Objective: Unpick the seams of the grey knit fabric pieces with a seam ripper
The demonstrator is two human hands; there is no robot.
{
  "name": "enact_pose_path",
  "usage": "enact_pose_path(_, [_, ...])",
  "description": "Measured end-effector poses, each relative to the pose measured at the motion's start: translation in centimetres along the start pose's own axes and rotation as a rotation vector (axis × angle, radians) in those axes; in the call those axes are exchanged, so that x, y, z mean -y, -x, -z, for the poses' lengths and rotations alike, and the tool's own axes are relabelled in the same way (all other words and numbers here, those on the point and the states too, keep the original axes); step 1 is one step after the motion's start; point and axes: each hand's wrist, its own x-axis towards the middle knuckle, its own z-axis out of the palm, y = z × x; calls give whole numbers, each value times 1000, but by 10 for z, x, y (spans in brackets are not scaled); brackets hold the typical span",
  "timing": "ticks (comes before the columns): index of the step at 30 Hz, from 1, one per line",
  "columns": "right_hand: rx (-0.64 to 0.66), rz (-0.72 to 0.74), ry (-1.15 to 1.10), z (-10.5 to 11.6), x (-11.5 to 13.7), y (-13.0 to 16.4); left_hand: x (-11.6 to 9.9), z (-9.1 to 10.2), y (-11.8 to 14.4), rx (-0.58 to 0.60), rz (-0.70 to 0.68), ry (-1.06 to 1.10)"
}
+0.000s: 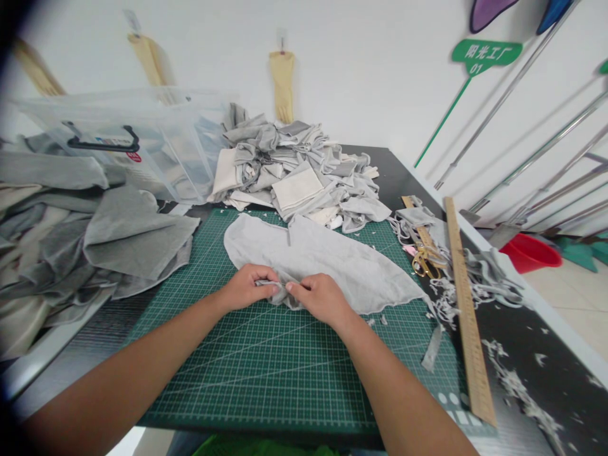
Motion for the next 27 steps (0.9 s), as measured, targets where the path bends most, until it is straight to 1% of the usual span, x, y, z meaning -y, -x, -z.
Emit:
enact_pose_path(5, [5,6,1,1,1,0,1,-1,0,-1,16,22])
enact_pose_path(15, [24,-2,2,0,0,0,-1,-2,0,-3,4,14])
enact_pose_path(27, [12,3,19,-1,-1,0,0,-4,-1,4,0,-4])
